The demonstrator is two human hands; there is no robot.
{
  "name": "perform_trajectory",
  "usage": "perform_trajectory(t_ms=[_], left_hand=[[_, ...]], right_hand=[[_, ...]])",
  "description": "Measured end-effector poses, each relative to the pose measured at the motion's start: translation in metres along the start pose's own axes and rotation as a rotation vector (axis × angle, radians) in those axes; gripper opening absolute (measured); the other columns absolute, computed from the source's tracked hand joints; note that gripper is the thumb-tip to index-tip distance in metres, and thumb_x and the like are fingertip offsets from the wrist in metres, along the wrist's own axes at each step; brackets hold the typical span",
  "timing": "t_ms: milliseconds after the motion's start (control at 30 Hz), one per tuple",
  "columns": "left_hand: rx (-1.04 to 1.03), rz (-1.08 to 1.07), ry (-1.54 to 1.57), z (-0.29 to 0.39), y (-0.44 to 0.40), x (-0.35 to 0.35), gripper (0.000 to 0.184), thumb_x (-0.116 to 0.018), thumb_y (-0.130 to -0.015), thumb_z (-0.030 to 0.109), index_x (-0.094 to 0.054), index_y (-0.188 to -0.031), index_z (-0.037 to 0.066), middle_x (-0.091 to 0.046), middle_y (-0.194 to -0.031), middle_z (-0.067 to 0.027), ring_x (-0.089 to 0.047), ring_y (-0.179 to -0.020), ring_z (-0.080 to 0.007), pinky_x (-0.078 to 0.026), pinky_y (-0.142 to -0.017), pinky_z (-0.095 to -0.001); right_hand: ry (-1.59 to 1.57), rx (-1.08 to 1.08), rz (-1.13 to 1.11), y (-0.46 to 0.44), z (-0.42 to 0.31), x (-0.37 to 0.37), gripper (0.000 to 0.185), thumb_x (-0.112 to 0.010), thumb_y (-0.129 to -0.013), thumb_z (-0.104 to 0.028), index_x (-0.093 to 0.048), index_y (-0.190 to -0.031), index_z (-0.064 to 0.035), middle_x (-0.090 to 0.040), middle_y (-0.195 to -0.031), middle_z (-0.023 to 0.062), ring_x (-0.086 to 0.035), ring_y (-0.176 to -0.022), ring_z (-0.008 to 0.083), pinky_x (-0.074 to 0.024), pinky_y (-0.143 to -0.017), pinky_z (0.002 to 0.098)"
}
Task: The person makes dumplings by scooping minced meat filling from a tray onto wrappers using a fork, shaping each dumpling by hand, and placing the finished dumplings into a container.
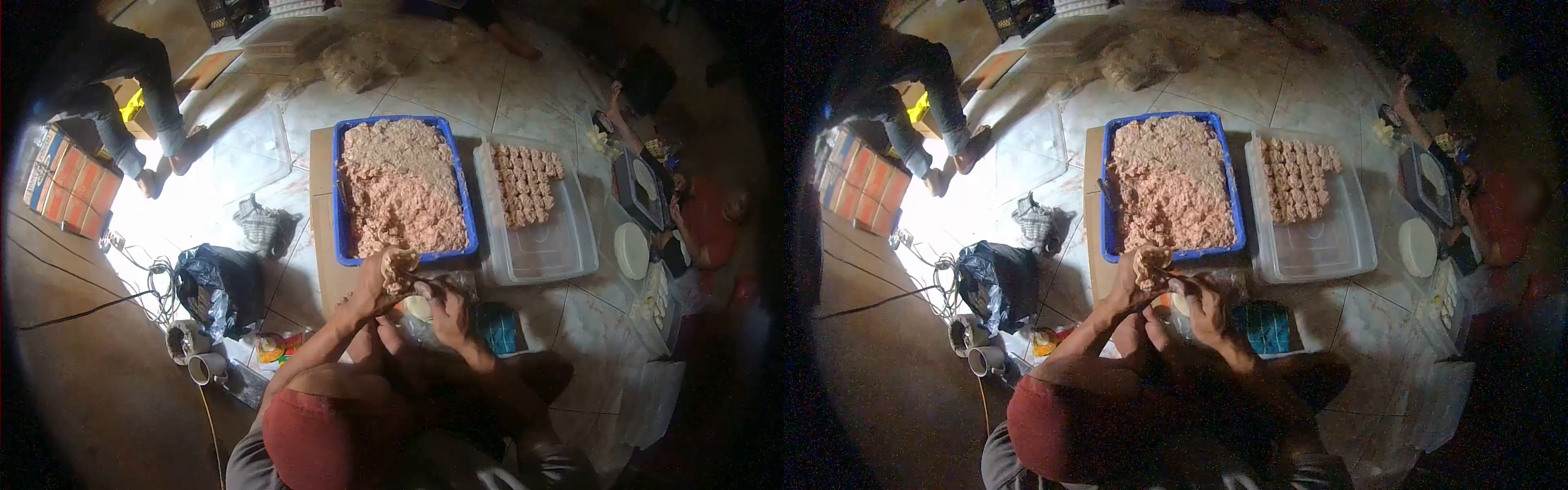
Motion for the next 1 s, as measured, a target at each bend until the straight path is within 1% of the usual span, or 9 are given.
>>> perform_trajectory(t_ms=[100,233,300,367,400,567,700,767,1000], left_hand=[[0.209,0.051,0.095,0.018,-0.004,0.002,0.036,-0.071,-0.086,0.002,-0.057,-0.119,0.002,-0.067,-0.097,-0.0089,-0.069,-0.09,-0.0261,-0.058,-0.078,-0.036],[0.338,0.04,0.67,0.008,-0.002,0.008,0.029,-0.072,-0.085,-0.001,-0.058,-0.11,0.001,-0.065,-0.093,-0.0114,-0.069,-0.088,-0.0278,-0.059,-0.077,-0.0384],[0.225,0.032,0.948,0.004,0.0,-0.001,0.025,-0.072,-0.084,-0.006,-0.056,-0.102,0.001,-0.063,-0.092,-0.0118,-0.068,-0.087,-0.0273,-0.059,-0.076,-0.039],[0.409,0.263,0.849,0.026,-0.005,-0.005,0.021,-0.075,-0.085,0.003,-0.055,-0.094,0.003,-0.062,-0.088,-0.0111,-0.067,-0.081,-0.0267,-0.056,-0.074,-0.0381],[-0.03,0.141,0.176,-0.002,-0.001,-0.008,0.025,-0.08,-0.082,0.011,-0.057,-0.091,0.005,-0.062,-0.082,-0.0089,-0.064,-0.076,-0.0236,-0.052,-0.071,-0.0351],[0.224,0.043,-0.101,0.011,0.002,-0.001,0.032,-0.086,-0.077,0.009,-0.058,-0.093,0.004,-0.063,-0.086,-0.0035,-0.061,-0.076,-0.0168,-0.051,-0.069,-0.0317],[0.418,-0.049,0.586,0.021,-0.004,0.025,0.042,-0.086,-0.075,0.003,-0.055,-0.103,0.003,-0.064,-0.094,-0.0056,-0.063,-0.087,-0.0129,-0.056,-0.081,-0.0292],[0.327,0.111,0.193,0.02,-0.007,0.023,0.047,-0.087,-0.072,0.0,-0.055,-0.107,0.003,-0.063,-0.094,-0.0049,-0.062,-0.091,-0.0113,-0.055,-0.084,-0.0286],[0.351,0.06,0.374,0.034,-0.013,0.007,0.055,-0.092,-0.067,0.005,-0.058,-0.109,0.004,-0.063,-0.092,0.0006,-0.059,-0.085,-0.0072,-0.05,-0.073,-0.0239]], right_hand=[[0.525,0.212,-0.053,-0.013,-0.014,0.024,0.017,-0.059,-0.097,-0.009,-0.063,-0.105,0.0043,-0.06,-0.09,0.0022,-0.056,-0.084,0.0112,-0.0464,-0.074,0.0296],[-0.012,-0.023,0.069,0.006,0.01,0.028,0.021,-0.053,-0.103,-0.017,-0.062,-0.107,0.0024,-0.057,-0.087,-0.0005,-0.053,-0.079,0.0096,-0.0444,-0.07,0.0249],[-0.262,-0.385,-0.163,0.016,0.012,0.026,0.019,-0.053,-0.103,-0.018,-0.062,-0.104,-0.0012,-0.056,-0.085,-0.0021,-0.05,-0.074,0.0066,-0.0425,-0.067,0.0224],[-0.446,-0.448,-0.185,0.023,0.016,0.013,0.018,-0.054,-0.102,-0.016,-0.064,-0.105,-0.0019,-0.057,-0.083,-0.0026,-0.051,-0.072,0.0072,-0.043,-0.065,0.0233],[-0.288,-0.316,-0.123,0.023,0.009,0.001,0.015,-0.055,-0.1,-0.013,-0.063,-0.101,-0.0004,-0.056,-0.083,-0.0022,-0.051,-0.071,0.0086,-0.0441,-0.066,0.0251],[0.555,0.159,0.007,0.008,0.02,0.01,0.011,-0.056,-0.096,-0.005,-0.06,-0.099,0.0043,-0.057,-0.085,-0.001,-0.05,-0.073,0.0093,-0.0458,-0.069,0.0279],[-0.034,-0.065,0.122,0.018,0.033,0.021,0.016,-0.056,-0.1,-0.012,-0.064,-0.107,0.0,-0.054,-0.081,-0.0032,-0.049,-0.073,0.008,-0.0435,-0.067,0.0257],[-0.238,-0.284,-0.098,0.021,0.018,0.023,0.015,-0.054,-0.102,-0.014,-0.063,-0.105,-0.0026,-0.053,-0.079,-0.0037,-0.046,-0.07,0.0056,-0.0403,-0.063,0.0232],[-0.457,-0.447,-0.186,0.031,0.021,-0.002,0.016,-0.051,-0.102,-0.013,-0.063,-0.105,-0.0025,-0.06,-0.086,0.0031,-0.054,-0.077,0.0095,-0.0439,-0.069,0.0245]])
Point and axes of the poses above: each hand's wrist, its own y-axis away from the middle knuckle, its own x-axis out of the back of the hand, z = x × y, the point moved 1 cm from there along -y, towards the middle knuckle
